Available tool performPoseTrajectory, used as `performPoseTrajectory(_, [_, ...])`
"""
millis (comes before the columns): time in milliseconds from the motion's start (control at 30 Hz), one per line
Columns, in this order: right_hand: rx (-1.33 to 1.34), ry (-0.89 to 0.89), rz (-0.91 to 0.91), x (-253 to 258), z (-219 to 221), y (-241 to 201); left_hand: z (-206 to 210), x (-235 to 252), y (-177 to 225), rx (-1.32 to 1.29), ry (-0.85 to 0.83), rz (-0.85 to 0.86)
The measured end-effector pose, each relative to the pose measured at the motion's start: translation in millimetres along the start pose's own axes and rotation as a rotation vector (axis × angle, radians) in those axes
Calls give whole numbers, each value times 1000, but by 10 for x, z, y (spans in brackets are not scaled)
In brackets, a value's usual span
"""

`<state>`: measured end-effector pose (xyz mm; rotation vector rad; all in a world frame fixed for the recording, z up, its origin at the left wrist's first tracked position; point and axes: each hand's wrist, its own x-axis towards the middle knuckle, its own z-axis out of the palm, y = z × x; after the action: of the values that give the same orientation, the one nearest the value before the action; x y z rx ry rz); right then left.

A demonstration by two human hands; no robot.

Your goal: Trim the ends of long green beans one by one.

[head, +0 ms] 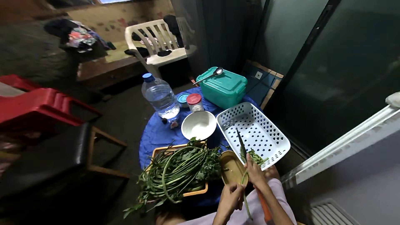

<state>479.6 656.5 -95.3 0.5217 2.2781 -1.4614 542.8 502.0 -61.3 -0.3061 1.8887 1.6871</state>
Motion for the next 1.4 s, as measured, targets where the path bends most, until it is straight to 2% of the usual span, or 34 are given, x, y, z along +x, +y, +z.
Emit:
performPoseTrajectory(133, [27, -38, 68, 50, -239, 20, -166, -120, 12, -35, 11, 24])
performPoseTrajectory(233, [19, -118, 104, -60, -346, -45, -246, 29, -33, -148, -13, -2])
performPoseTrajectory(400, [211, -267, -94, -276, -168, 26, -217, 301, 5, -364, -128, -91])
performPoseTrajectory(500, [140, -267, -195, -310, -44, 24, -176, 330, 46, -439, -193, -94])
performPoseTrajectory(600, [-13, -154, -261, -278, -20, 9, -217, 270, 21, -370, -189, -88])
performPoseTrajectory(767, [-199, -62, -311, -246, -30, 15, -220, 86, 30, -202, -125, -33])
performPoseTrajectory(933, [-147, 22, -200, -155, -77, 2, -173, 79, -29, -74, -51, 32])
performPoseTrajectory(1133, [-49, -50, -5, -2, -262, 118, -300, 171, 15, -104, -105, -17])
performPoseTrajectory(1300, [75, -210, -123, -194, -235, 155, -330, 452, 11, -33, -161, 24])
performPoseTrajectory(1400, [37, -272, -210, -264, -176, 112, -298, 517, 112, 21, -163, 46])
